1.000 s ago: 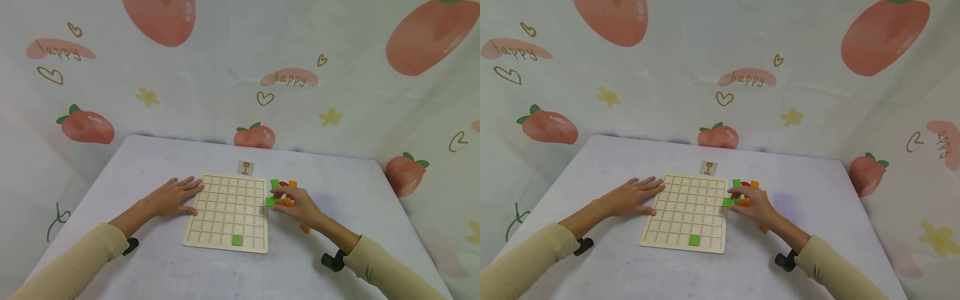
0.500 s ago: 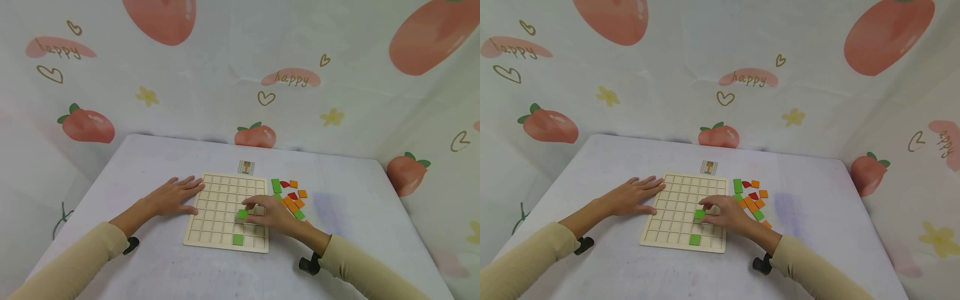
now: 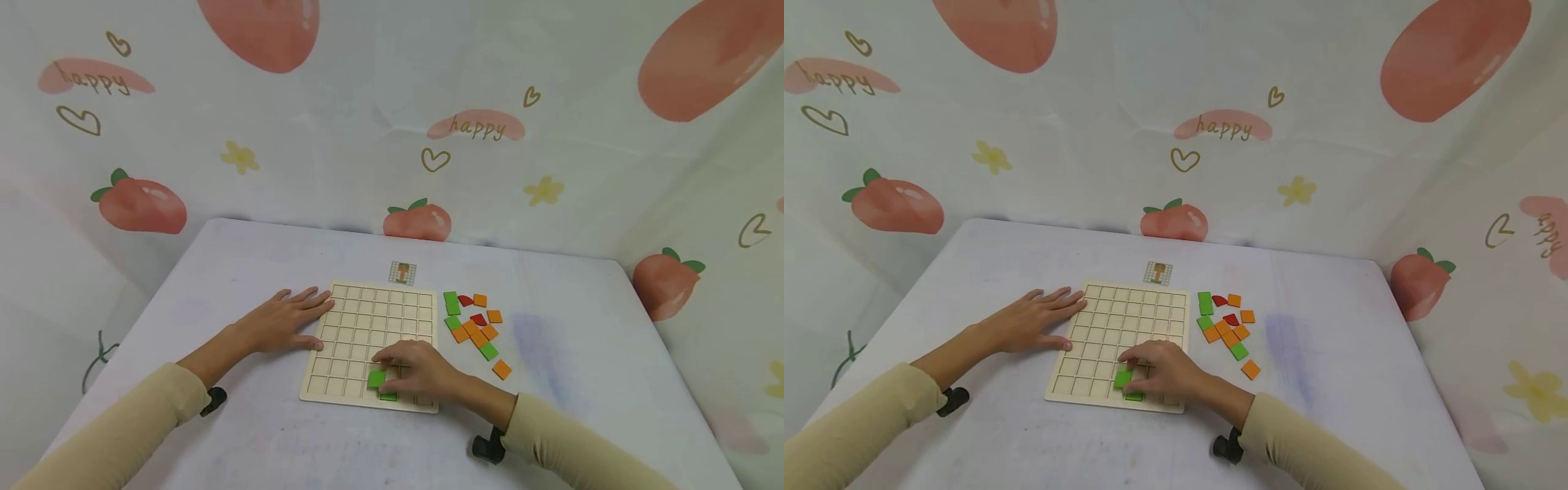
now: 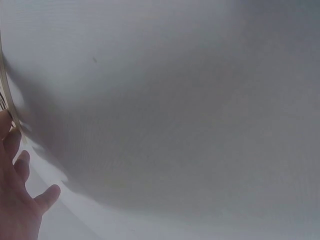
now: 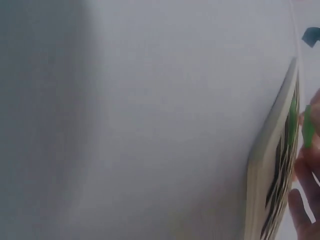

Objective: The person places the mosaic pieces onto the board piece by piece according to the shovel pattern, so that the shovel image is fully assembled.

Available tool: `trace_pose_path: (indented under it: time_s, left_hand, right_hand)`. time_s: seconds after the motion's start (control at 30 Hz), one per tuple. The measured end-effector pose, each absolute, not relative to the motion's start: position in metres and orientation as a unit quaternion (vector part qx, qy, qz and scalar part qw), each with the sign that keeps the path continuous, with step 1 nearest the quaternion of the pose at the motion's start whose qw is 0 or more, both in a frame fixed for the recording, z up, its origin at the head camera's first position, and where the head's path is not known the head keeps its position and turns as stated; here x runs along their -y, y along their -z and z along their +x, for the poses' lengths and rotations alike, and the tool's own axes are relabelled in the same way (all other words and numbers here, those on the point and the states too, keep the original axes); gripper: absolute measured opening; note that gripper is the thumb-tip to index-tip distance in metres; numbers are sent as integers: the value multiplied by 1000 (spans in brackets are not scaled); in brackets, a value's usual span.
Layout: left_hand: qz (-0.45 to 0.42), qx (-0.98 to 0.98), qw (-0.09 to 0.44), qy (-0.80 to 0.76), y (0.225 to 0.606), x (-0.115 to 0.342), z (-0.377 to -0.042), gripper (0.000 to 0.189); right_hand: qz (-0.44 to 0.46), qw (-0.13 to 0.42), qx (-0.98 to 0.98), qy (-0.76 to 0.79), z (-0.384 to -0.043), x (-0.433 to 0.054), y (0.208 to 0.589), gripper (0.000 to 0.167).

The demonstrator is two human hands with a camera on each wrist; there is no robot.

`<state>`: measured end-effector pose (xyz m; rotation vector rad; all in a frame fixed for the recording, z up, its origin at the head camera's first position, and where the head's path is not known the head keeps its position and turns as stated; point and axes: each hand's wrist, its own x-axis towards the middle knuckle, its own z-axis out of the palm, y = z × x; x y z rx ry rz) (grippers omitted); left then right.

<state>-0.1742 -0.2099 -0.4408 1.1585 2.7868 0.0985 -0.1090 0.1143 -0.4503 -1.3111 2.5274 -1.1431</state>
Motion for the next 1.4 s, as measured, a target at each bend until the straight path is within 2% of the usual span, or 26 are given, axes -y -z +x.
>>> trace_pose_path:
  time_s: [0.23, 0.53, 1.4]
  left_hand:
    - [383, -921, 56, -29, 442, 210, -175, 86]
    - [382, -922, 56, -35, 443, 211, -174, 85]
    - [386, -921, 56, -30, 443, 211, -175, 86]
  right_hand:
    - [-400, 109, -846, 334, -100, -108, 446, 44]
    - [-429, 84, -842, 316, -100, -104, 448, 42]
    - [-417, 100, -848, 313, -100, -105, 445, 43]
